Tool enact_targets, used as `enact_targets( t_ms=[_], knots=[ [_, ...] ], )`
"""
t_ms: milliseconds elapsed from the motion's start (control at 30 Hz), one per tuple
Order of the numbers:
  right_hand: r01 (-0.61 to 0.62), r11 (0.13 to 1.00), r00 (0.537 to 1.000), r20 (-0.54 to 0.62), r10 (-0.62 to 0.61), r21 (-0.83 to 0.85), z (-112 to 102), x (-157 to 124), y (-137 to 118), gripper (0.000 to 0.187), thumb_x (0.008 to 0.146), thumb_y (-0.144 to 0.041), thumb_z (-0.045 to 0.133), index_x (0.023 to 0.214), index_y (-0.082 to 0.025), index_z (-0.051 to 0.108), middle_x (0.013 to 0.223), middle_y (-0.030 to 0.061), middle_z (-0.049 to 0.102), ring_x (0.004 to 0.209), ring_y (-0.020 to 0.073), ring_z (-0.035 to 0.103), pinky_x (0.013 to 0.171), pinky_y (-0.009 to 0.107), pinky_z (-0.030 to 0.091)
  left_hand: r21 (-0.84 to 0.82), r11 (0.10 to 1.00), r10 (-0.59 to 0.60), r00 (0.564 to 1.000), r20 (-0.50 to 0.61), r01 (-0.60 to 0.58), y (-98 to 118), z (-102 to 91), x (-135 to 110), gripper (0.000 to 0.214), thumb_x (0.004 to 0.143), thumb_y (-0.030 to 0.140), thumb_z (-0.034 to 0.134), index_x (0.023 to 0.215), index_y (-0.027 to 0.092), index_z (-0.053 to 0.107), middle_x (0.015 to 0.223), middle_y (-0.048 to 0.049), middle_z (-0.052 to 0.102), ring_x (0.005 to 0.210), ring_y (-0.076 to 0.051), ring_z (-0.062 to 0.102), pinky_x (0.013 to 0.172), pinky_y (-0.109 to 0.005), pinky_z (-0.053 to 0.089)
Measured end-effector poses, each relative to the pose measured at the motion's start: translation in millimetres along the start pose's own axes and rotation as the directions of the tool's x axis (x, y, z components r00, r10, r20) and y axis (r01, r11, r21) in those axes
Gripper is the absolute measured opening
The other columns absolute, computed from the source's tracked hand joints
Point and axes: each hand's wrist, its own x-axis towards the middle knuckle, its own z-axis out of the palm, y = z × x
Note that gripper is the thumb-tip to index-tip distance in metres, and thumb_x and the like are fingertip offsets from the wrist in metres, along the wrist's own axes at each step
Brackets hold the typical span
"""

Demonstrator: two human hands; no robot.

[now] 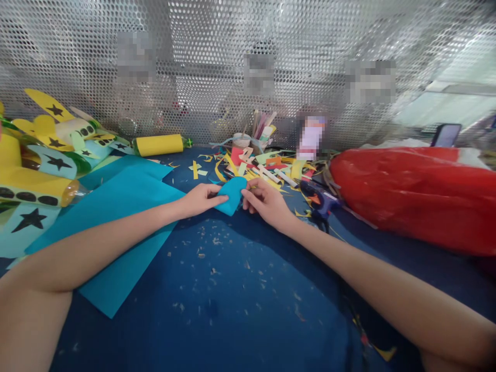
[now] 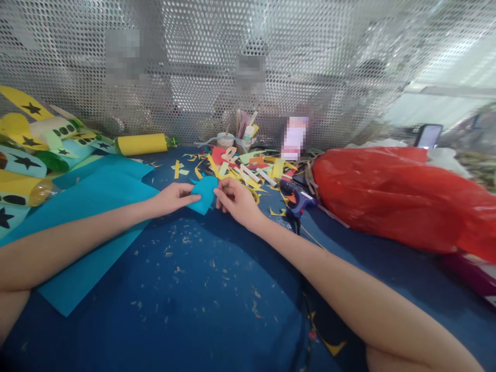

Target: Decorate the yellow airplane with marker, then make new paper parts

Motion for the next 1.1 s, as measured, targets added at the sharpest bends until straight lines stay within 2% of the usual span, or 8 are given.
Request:
enact_targets(
  t_ms=[167, 333, 500, 600, 700, 767, 900, 1100],
  knots=[
    [-0.008, 1.000, 1.000, -0.008, 0.008, 0.008, 0.0, -0.6, -0.1, 0.036, 0.086, -0.057, 0.057, 0.087, -0.023, 0.044, 0.057, -0.0052, 0.059, 0.043, 0.0085, 0.050, 0.044, 0.024, 0.040, 0.071, 0.997, -0.014, 0.997, -0.072, 0.019, 1.4, -0.5, -0.3, 0.029, 0.085, 0.036, 0.061, 0.068, 0.013, 0.065, 0.063, 0.0017, 0.062, 0.058, -0.009, 0.051, 0.062, -0.023, 0.042],
    [-0.024, 0.999, 1.000, -0.006, 0.024, 0.024, -0.1, 0.0, -1.1, 0.038, 0.085, -0.058, 0.059, 0.089, -0.022, 0.046, 0.056, -0.0051, 0.060, 0.043, 0.0085, 0.050, 0.044, 0.024, 0.041, 0.078, 0.997, -0.018, 0.998, -0.063, 0.022, 2.6, -0.4, -0.9, 0.027, 0.084, 0.035, 0.061, 0.067, 0.014, 0.065, 0.062, 0.0027, 0.059, 0.057, -0.009, 0.047, 0.059, -0.023, 0.038],
    [-0.045, 0.997, 0.999, -0.015, 0.046, 0.056, -0.2, 0.3, -2.6, 0.039, 0.084, -0.059, 0.059, 0.088, -0.023, 0.045, 0.055, -0.0056, 0.059, 0.041, 0.0080, 0.050, 0.041, 0.023, 0.038, 0.131, 0.991, 0.023, 0.999, -0.033, -0.018, 1.8, -0.8, -0.3, 0.037, 0.085, 0.039, 0.059, 0.057, 0.016, 0.053, 0.053, 0.0062, 0.042, 0.053, -0.008, 0.037, 0.054, -0.022, 0.031],
    [-0.052, 0.997, 0.998, -0.026, 0.053, 0.058, -0.2, 0.0, -2.5, 0.039, 0.084, -0.058, 0.059, 0.086, -0.023, 0.043, 0.054, -0.0066, 0.058, 0.041, 0.0076, 0.049, 0.041, 0.022, 0.037, 0.151, 0.988, 0.030, 0.999, -0.029, -0.025, 1.2, -1.5, 0.2, 0.040, 0.086, 0.041, 0.058, 0.055, 0.016, 0.049, 0.054, 0.0063, 0.039, 0.053, -0.008, 0.036, 0.054, -0.022, 0.030],
    [-0.049, 0.997, 0.998, -0.038, 0.051, 0.058, -0.4, 0.1, -1.3, 0.038, 0.084, -0.058, 0.058, 0.086, -0.024, 0.041, 0.053, -0.0077, 0.056, 0.040, 0.0076, 0.048, 0.041, 0.023, 0.038, 0.156, 0.988, 0.011, 0.999, -0.051, -0.003, 1.6, -1.8, 0.0, 0.042, 0.086, 0.044, 0.059, 0.056, 0.016, 0.052, 0.052, 0.0061, 0.041, 0.052, -0.008, 0.038, 0.053, -0.022, 0.031],
    [-0.042, 0.998, 0.998, -0.045, 0.045, 0.055, -0.7, 0.4, -0.2, 0.039, 0.085, -0.059, 0.058, 0.085, -0.024, 0.040, 0.053, -0.0081, 0.056, 0.040, 0.0079, 0.048, 0.040, 0.023, 0.038, 0.132, 0.991, -0.013, 0.997, -0.076, 0.023, 2.7, -1.6, -0.7, 0.038, 0.084, 0.045, 0.062, 0.061, 0.015, 0.060, 0.055, 0.0048, 0.051, 0.055, -0.009, 0.045, 0.056, -0.023, 0.036],
    [-0.031, 0.998, 0.997, -0.069, 0.035, 0.059, -1.6, 1.0, 1.8, 0.039, 0.086, -0.059, 0.056, 0.084, -0.025, 0.036, 0.053, -0.0084, 0.055, 0.040, 0.0089, 0.049, 0.040, 0.023, 0.038, -0.022, 0.995, -0.094, 0.988, -0.124, 0.092, 4.1, -0.6, -1.8, 0.026, 0.080, 0.040, 0.070, 0.081, 0.014, 0.072, 0.077, -0.0020, 0.072, 0.070, -0.013, 0.063, 0.071, -0.025, 0.050],
    [-0.021, 0.995, 0.990, -0.136, 0.034, 0.099, -2.8, 2.0, 4.4, 0.041, 0.084, -0.060, 0.058, 0.082, -0.026, 0.035, 0.055, -0.0076, 0.057, 0.042, 0.0101, 0.052, 0.043, 0.025, 0.042, -0.167, 0.979, -0.140, 0.979, -0.147, 0.115, 0.6, -0.7, 0.7, 0.017, 0.081, 0.031, 0.072, 0.083, 0.014, 0.074, 0.079, -0.0045, 0.076, 0.068, -0.012, 0.068, 0.071, -0.024, 0.056]
  ],
)
